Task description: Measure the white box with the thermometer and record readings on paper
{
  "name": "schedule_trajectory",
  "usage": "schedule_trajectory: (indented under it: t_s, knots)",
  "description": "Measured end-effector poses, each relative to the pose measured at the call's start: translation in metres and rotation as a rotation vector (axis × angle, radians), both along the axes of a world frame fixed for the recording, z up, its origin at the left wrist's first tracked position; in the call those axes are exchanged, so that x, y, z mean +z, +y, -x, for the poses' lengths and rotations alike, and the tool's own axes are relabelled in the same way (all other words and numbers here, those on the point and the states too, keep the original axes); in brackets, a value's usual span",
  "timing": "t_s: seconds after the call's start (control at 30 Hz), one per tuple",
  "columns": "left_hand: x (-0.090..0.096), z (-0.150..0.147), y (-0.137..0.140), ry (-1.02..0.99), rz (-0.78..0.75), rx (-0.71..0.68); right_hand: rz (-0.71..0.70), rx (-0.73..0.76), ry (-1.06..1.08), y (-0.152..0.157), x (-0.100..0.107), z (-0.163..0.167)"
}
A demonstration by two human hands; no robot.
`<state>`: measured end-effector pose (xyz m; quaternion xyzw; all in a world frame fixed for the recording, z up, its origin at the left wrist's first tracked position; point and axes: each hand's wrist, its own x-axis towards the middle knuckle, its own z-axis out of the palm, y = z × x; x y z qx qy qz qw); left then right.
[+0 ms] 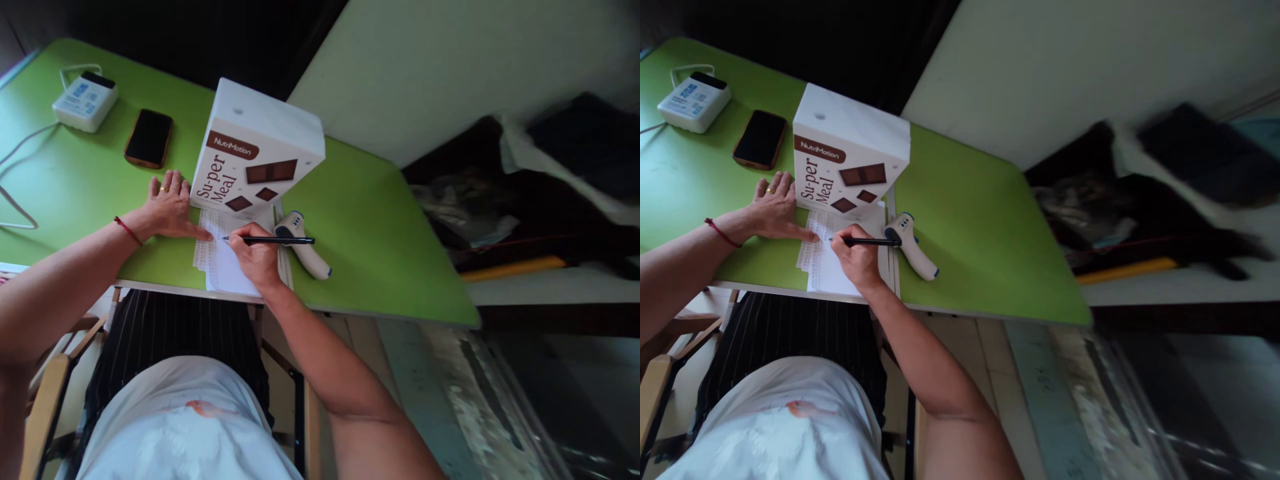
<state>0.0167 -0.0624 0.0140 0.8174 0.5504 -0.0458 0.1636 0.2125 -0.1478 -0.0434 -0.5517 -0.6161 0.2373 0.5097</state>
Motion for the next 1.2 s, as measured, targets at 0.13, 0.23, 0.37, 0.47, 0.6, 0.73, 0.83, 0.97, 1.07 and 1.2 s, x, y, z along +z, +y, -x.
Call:
schedule_trajectory:
  t_s: [0.13, 0.23, 0.37, 0.47, 0.6, 0.73, 0.83, 0.97, 1.07, 1.2]
  knots:
    - [-0.0001, -0.0002, 0.0002, -0.008, -0.013, 0.003, 0.022, 0.003, -0.033, 0.0005, -0.0001, -0.0004]
    - [0.0027, -0.0011, -0.001, 0.006, 0.0, 0.007, 0.012, 0.007, -0.024, 0.0002, 0.0001, -0.0002]
    - [0.0028, -0.0014, -0.0011, 0.003, -0.001, 0.003, 0.001, 0.011, -0.028, -0.0003, 0.0001, -0.0002]
    - [-0.0003, -0.0005, 0.0004, -0.006, -0.006, 0.005, -0.006, 0.011, -0.029, -0.0004, -0.0007, -0.0004]
    - [-0.0022, 0.0008, 0.0011, -0.014, -0.023, -0.001, -0.025, -0.002, -0.018, 0.0001, -0.0027, -0.0023]
    - [0.0006, 0.0008, -0.0005, -0.004, -0.009, -0.002, -0.085, -0.039, 0.027, 0.0011, -0.0047, -0.0049]
    - [0.0004, 0.0011, -0.0001, -0.007, -0.003, -0.002, -0.092, -0.035, 0.048, 0.0017, -0.0048, -0.0048]
    - [-0.0022, 0.002, 0.0021, -0.031, -0.015, 0.001, -0.023, -0.038, 0.018, 0.0014, -0.0023, -0.0025]
    - [-0.0005, 0.0017, 0.0015, -0.025, -0.005, -0.002, -0.008, -0.053, 0.002, 0.0006, 0.0, -0.0011]
    - [0.0022, 0.0015, 0.0001, -0.026, 0.008, -0.001, 0.006, -0.042, -0.012, -0.0002, 0.0021, -0.0007]
